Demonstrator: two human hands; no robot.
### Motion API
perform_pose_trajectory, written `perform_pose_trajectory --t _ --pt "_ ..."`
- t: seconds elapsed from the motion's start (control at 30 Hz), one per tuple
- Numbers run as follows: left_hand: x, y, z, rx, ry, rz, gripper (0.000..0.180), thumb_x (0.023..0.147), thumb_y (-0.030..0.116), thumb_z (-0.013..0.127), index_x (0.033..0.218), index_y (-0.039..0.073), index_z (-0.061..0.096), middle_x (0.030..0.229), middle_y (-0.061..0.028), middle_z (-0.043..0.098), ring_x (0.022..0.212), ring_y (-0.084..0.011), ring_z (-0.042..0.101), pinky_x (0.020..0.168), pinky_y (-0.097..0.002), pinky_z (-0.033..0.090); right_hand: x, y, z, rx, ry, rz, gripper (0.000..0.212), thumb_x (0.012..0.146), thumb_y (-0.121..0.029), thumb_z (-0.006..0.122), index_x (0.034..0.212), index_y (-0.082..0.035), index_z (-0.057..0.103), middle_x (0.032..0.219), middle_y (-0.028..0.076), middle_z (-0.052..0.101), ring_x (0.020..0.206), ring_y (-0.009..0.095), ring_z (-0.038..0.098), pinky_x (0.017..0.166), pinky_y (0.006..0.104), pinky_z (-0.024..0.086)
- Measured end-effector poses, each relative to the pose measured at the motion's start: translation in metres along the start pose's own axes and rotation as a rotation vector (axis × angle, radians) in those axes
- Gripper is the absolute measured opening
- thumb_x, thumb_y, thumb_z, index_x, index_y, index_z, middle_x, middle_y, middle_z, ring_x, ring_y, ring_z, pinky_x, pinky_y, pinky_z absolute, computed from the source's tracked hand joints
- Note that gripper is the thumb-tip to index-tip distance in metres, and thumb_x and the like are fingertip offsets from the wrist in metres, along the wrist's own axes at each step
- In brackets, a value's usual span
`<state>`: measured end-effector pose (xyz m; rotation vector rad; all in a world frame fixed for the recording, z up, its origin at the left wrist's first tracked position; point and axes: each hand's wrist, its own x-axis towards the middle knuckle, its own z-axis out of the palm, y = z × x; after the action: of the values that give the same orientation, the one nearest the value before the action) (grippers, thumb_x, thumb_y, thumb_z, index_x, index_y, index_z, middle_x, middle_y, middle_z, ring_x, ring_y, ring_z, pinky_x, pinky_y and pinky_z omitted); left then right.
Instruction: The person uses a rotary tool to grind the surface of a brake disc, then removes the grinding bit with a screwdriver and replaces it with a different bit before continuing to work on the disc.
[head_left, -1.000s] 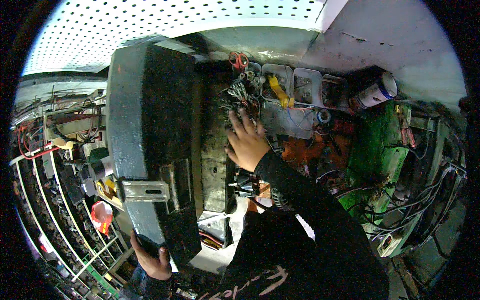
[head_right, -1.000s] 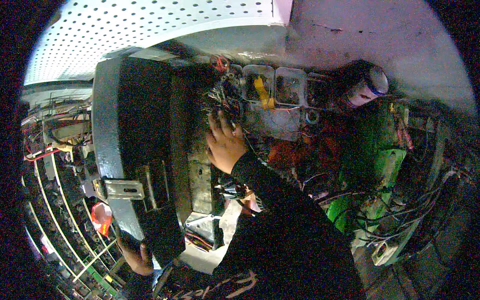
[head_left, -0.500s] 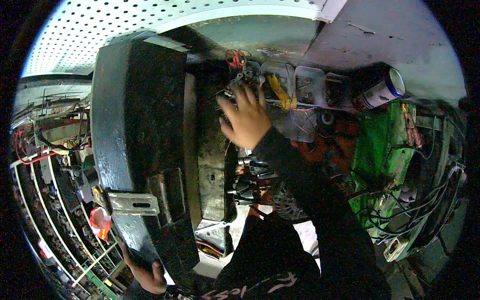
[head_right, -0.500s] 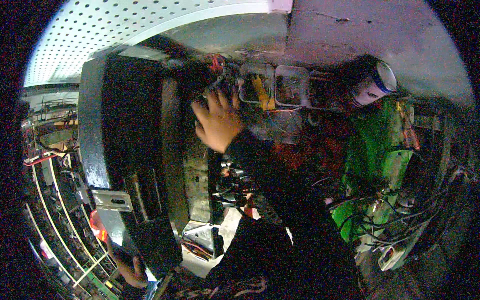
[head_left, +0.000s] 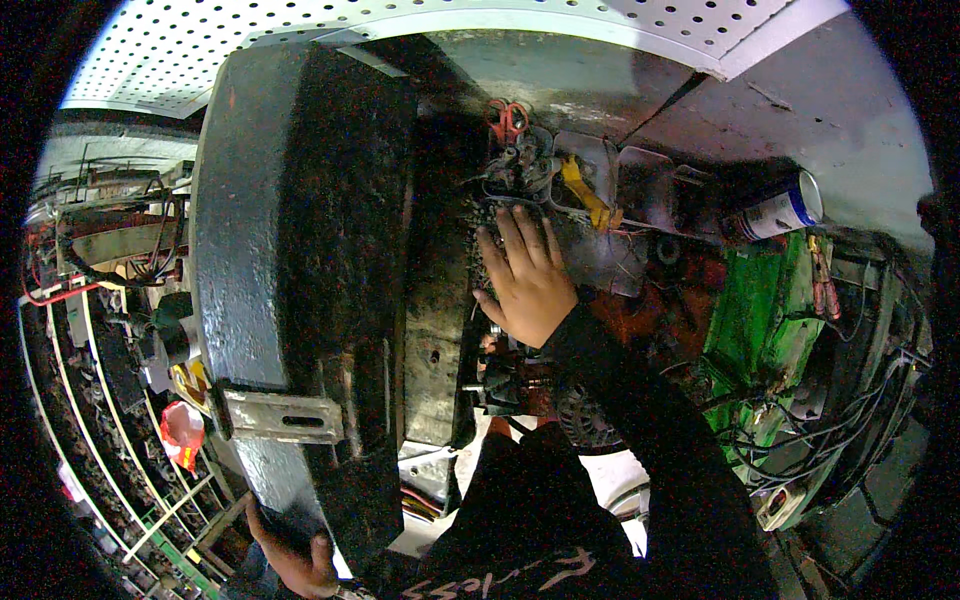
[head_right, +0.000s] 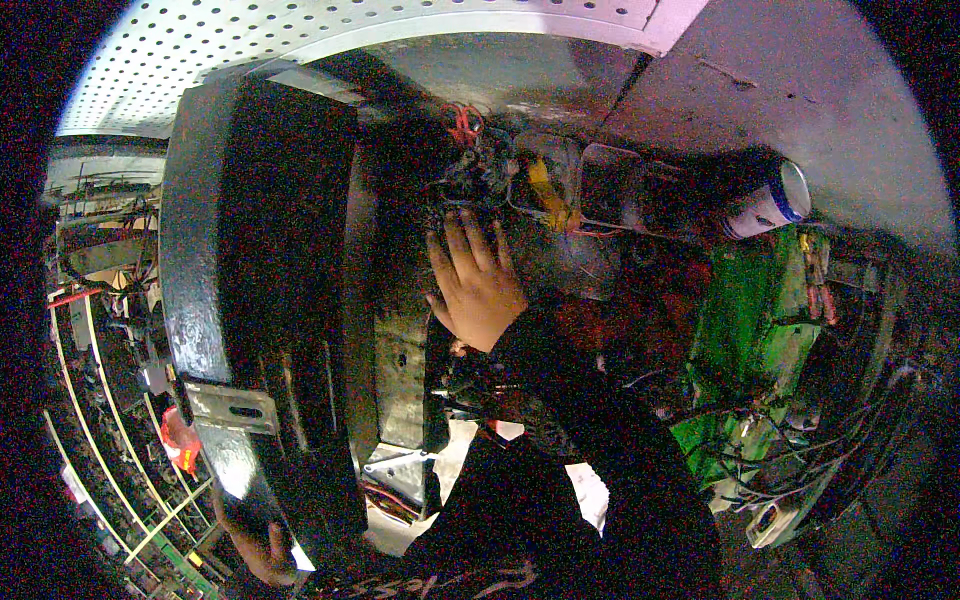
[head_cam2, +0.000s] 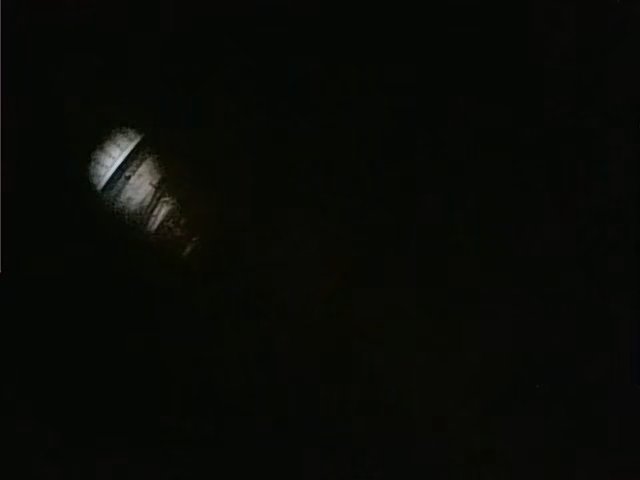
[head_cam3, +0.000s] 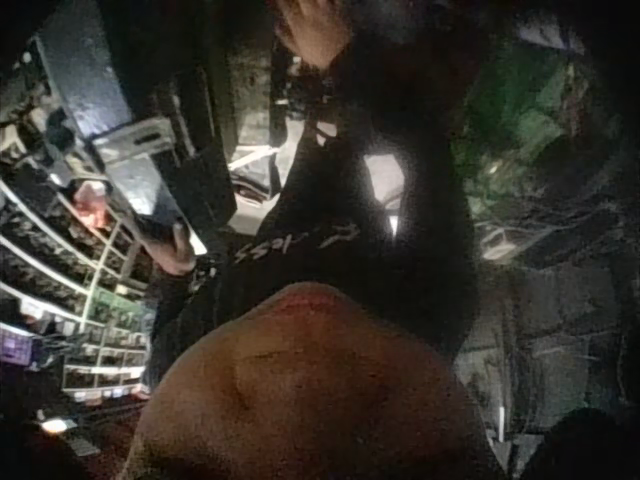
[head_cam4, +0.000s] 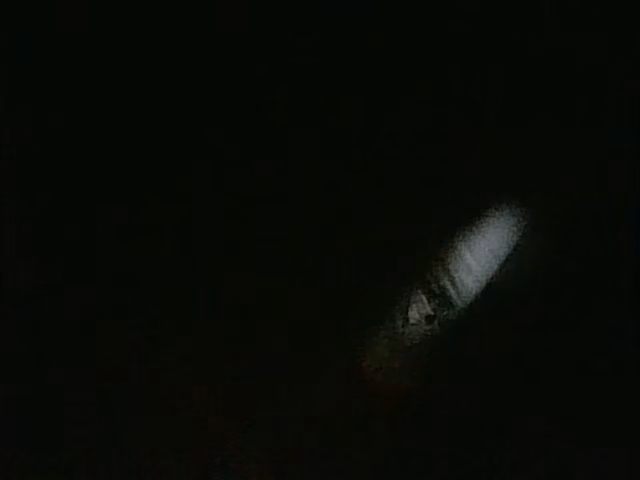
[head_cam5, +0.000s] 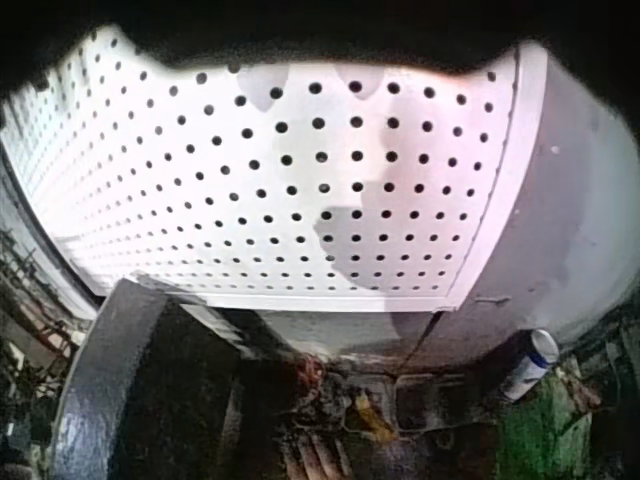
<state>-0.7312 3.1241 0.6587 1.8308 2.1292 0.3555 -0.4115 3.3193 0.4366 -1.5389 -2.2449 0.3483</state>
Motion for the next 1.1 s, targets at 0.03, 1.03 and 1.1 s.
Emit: perform_pose_trajectory --t 0.03,1.03,1.1 --pt "0.001 0.0 0.0 -0.023 -0.017 -0.003 0.095 0.084 0.054 0.055 0.143 -0.009 0.016 0.144 -0.025 0.026 0.134 -0.035 0.026 0.111 -0.0439 0.018 -0.002 -0.001 0.001 0.01 -0.003 0.0 0.07 0.08 -0.039 0.063 0.136 -0.003 0.041 0.142 0.024 0.033 0.135 0.041 0.027 0.109 0.0564 0.021" --pt "-0.009 -0.039 -0.005 0.096 0.047 0.049 0.086 0.085 0.051 0.053 0.142 -0.006 0.024 0.142 -0.0265 0.031 0.13 -0.0379 0.033 0.107 -0.0507 0.025 -0.018 -0.004 0.003 0.052 -0.042 0.071 0.066 0.079 -0.051 0.061 0.134 -0.018 0.048 0.151 0.022 0.022 0.141 0.038 0.018 0.104 0.0711 0.01" --pt "-0.005 -0.021 -0.014 0.174 -0.019 0.041 0.097 0.084 0.063 0.05 0.144 -0.006 0.02 0.146 -0.0261 0.026 0.135 -0.0389 0.027 0.111 -0.048 0.02 -0.012 0.006 -0.004 0.079 -0.035 0.174 0.06 0.082 -0.044 0.061 0.133 -0.015 0.049 0.15 0.021 0.024 0.138 0.038 0.024 0.105 0.0652 0.017"
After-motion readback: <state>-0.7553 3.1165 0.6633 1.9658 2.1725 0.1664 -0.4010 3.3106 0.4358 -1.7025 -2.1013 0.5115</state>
